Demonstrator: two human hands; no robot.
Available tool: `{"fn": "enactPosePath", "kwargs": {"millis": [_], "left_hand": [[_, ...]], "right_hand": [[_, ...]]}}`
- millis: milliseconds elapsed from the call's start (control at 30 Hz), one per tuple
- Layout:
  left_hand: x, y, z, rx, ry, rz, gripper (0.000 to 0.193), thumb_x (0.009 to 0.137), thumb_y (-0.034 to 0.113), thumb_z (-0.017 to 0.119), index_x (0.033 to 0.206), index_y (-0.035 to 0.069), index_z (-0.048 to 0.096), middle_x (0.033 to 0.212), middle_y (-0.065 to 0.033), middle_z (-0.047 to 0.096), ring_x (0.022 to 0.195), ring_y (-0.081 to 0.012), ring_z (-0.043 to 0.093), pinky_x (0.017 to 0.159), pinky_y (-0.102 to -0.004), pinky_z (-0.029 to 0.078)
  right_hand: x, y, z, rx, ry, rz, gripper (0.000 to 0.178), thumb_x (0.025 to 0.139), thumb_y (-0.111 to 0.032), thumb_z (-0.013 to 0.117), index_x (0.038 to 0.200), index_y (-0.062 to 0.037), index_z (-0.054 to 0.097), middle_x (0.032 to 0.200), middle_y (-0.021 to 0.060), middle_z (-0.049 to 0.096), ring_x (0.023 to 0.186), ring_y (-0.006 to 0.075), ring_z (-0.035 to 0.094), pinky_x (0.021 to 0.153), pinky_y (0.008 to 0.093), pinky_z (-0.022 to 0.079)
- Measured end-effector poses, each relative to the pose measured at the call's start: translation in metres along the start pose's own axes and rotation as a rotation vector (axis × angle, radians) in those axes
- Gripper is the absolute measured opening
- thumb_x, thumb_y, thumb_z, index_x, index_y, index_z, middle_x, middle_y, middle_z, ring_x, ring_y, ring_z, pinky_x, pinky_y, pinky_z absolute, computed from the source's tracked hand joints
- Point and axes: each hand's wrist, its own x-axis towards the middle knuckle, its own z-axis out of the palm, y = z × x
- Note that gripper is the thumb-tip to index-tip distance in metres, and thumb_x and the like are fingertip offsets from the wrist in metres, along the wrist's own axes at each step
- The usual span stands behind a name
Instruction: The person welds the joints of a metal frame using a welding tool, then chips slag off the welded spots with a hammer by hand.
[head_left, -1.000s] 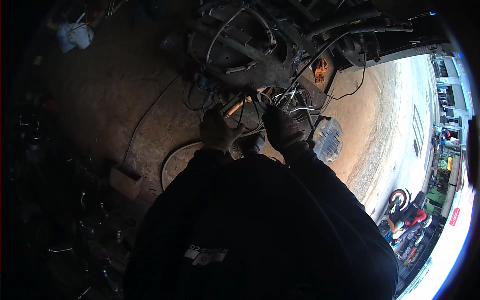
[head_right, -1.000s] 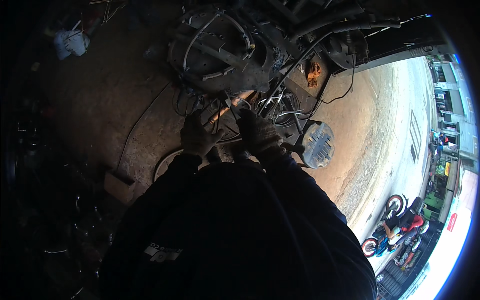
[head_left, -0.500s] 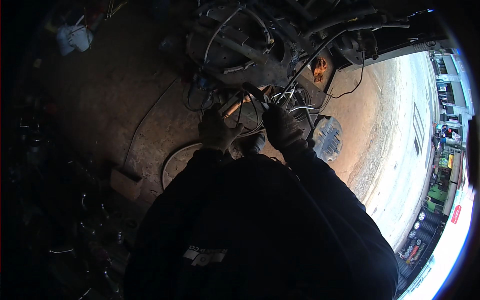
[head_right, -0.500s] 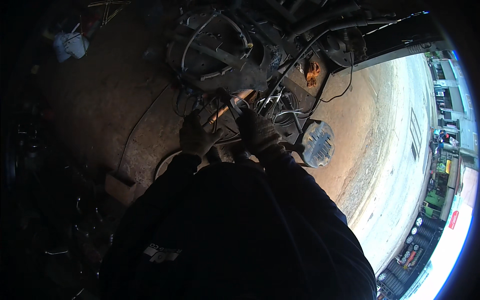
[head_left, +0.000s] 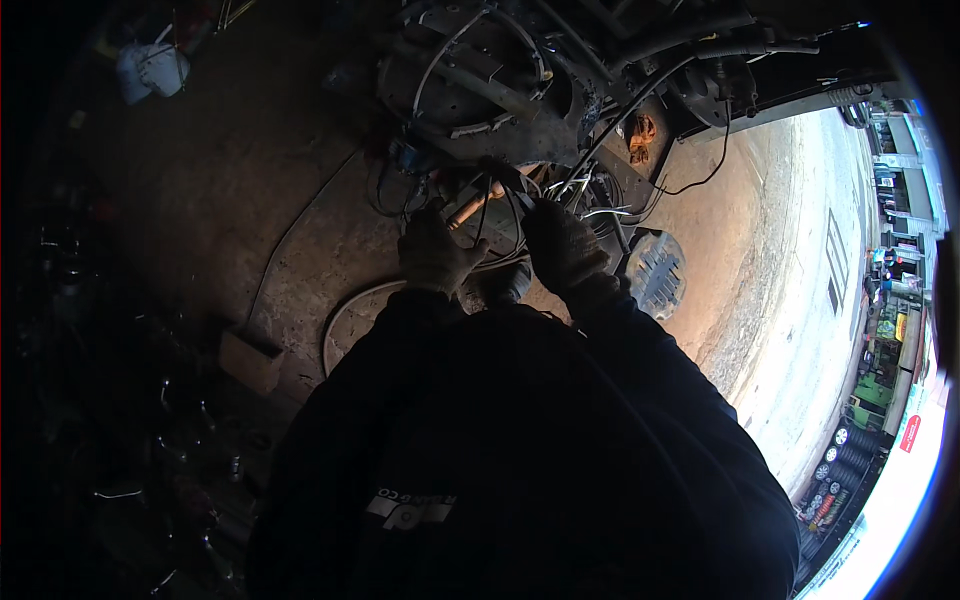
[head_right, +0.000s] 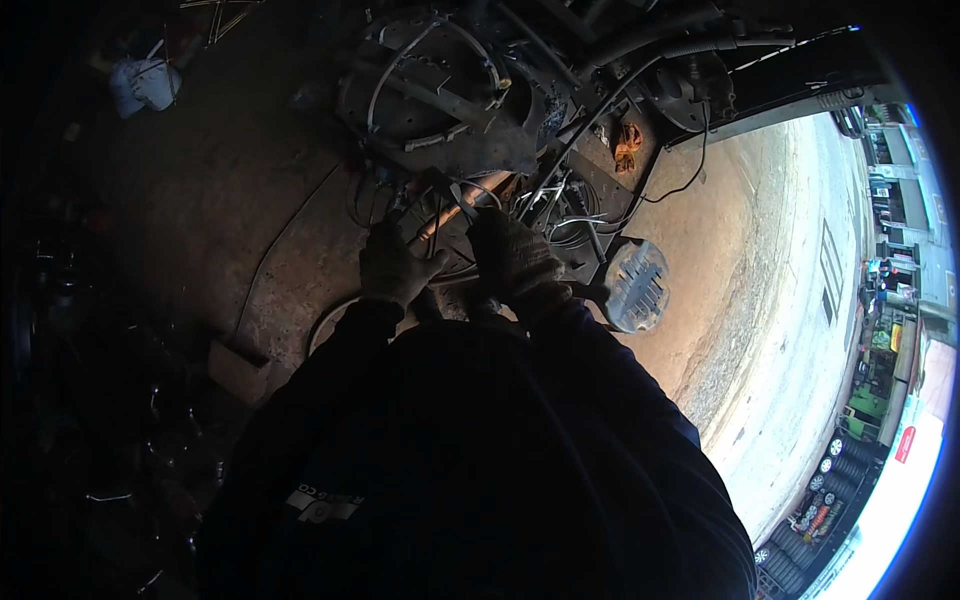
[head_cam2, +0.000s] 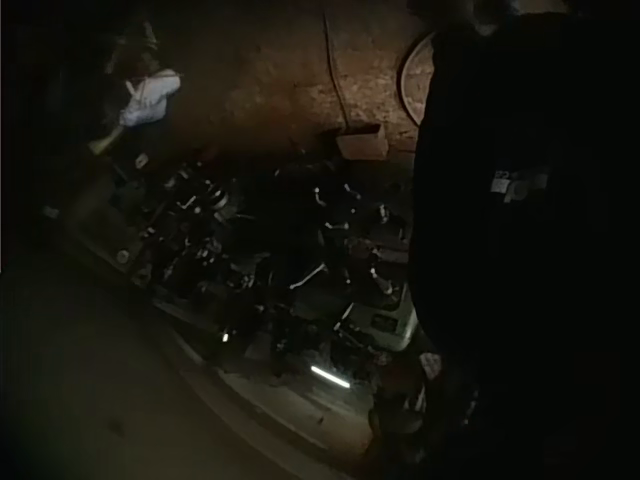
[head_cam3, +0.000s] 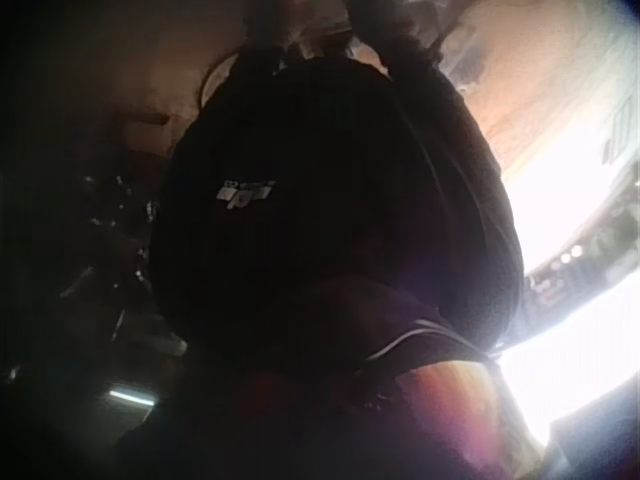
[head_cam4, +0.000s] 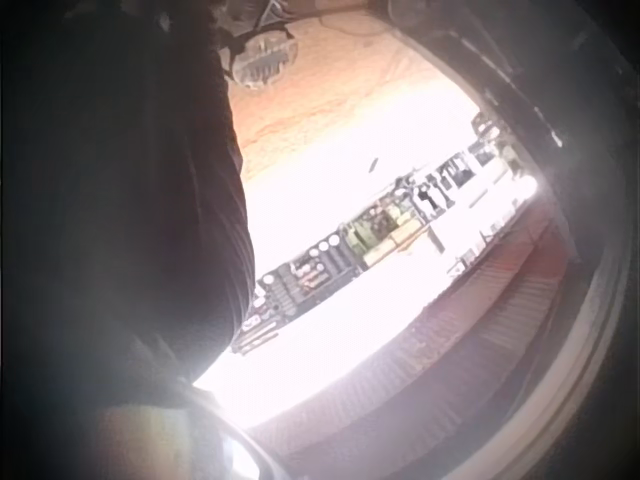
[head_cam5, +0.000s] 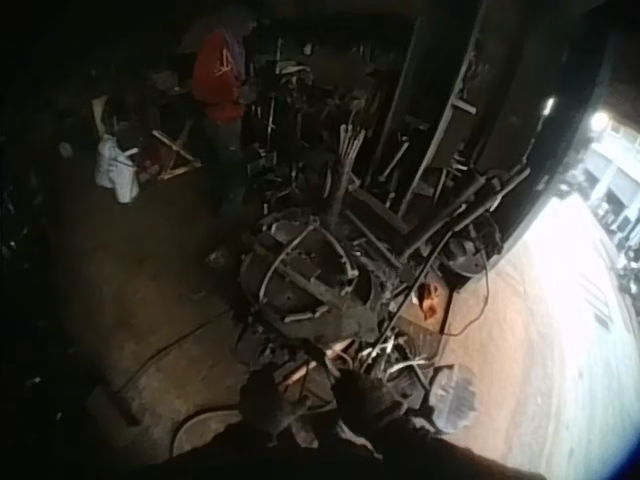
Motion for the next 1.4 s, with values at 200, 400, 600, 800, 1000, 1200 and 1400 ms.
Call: {"fn": "enactPosePath", "kwargs": {"millis": [200, 400, 600, 800, 1000, 1200, 1400], "left_hand": [[0.001, 0.002, -0.006, -0.027, 0.016, 0.015, 0.099, 0.069, 0.054, 0.090, 0.144, 0.008, 0.045, 0.129, -0.0145, 0.060, 0.120, -0.0314, 0.062, 0.095, -0.0505, 0.053], [0.000, 0.004, -0.009, -0.031, 0.007, -0.014, 0.095, 0.070, 0.052, 0.090, 0.143, 0.010, 0.046, 0.128, -0.0119, 0.060, 0.120, -0.0293, 0.062, 0.096, -0.0501, 0.053], [-0.002, 0.010, -0.017, -0.062, 0.005, -0.002, 0.094, 0.070, 0.050, 0.091, 0.142, 0.010, 0.047, 0.127, -0.0125, 0.060, 0.119, -0.0298, 0.062, 0.096, -0.0500, 0.053], [0.003, 0.003, -0.015, -0.077, -0.090, -0.035, 0.099, 0.070, 0.051, 0.090, 0.146, 0.008, 0.044, 0.130, -0.0163, 0.059, 0.122, -0.0330, 0.061, 0.099, -0.0502, 0.052], [0.003, 0.000, -0.013, -0.165, -0.119, -0.063, 0.103, 0.070, 0.053, 0.090, 0.149, 0.006, 0.043, 0.137, -0.0187, 0.056, 0.127, -0.0360, 0.058, 0.104, -0.0496, 0.050], [0.007, -0.008, 0.002, -0.235, -0.044, 0.068, 0.102, 0.069, 0.050, 0.091, 0.147, 0.005, 0.044, 0.139, -0.0195, 0.054, 0.128, -0.0377, 0.056, 0.105, -0.0502, 0.050], [0.006, -0.023, 0.005, -0.222, -0.041, 0.072, 0.104, 0.069, 0.051, 0.091, 0.148, 0.005, 0.043, 0.139, -0.0197, 0.054, 0.130, -0.0390, 0.055, 0.105, -0.0506, 0.049]], "right_hand": [[0.005, 0.013, 0.005, -0.097, -0.021, -0.076, 0.025, 0.102, -0.019, 0.056, 0.120, -0.0042, 0.065, 0.109, 0.0183, 0.068, 0.103, 0.0412, 0.067, 0.086, 0.0482, 0.054], [0.017, 0.042, 0.023, -0.061, 0.244, -0.286, 0.022, 0.101, -0.020, 0.058, 0.113, -0.0030, 0.063, 0.092, 0.0174, 0.066, 0.093, 0.0406, 0.067, 0.079, 0.0469, 0.054], [-0.032, 0.087, 0.013, 0.292, 0.325, 0.061, 0.022, 0.098, -0.020, 0.065, 0.115, -0.0046, 0.066, 0.087, 0.0117, 0.065, 0.083, 0.0338, 0.065, 0.072, 0.0417, 0.053], [-0.068, 0.062, -0.015, 0.688, 0.209, 0.472, 0.029, 0.101, -0.018, 0.061, 0.127, -0.0053, 0.063, 0.097, 0.0075, 0.068, 0.082, 0.0252, 0.064, 0.067, 0.0365, 0.052], [-0.118, 0.116, 0.043, -0.458, 0.106, 0.049, 0.030, 0.099, -0.015, 0.061, 0.129, -0.0071, 0.065, 0.092, 0.0077, 0.066, 0.078, 0.0255, 0.065, 0.069, 0.0404, 0.053], [-0.183, 0.154, 0.091, -0.282, 0.204, 0.094, 0.039, 0.089, -0.009, 0.067, 0.128, -0.0087, 0.065, 0.095, 0.0123, 0.067, 0.083, 0.0318, 0.067, 0.069, 0.0425, 0.055], [-0.128, 0.093, 0.045, 0.284, -0.036, 0.513, 0.030, 0.097, -0.025, 0.067, 0.121, -0.0061, 0.066, 0.089, 0.0150, 0.069, 0.077, 0.0333, 0.069, 0.064, 0.0434, 0.053]]}}
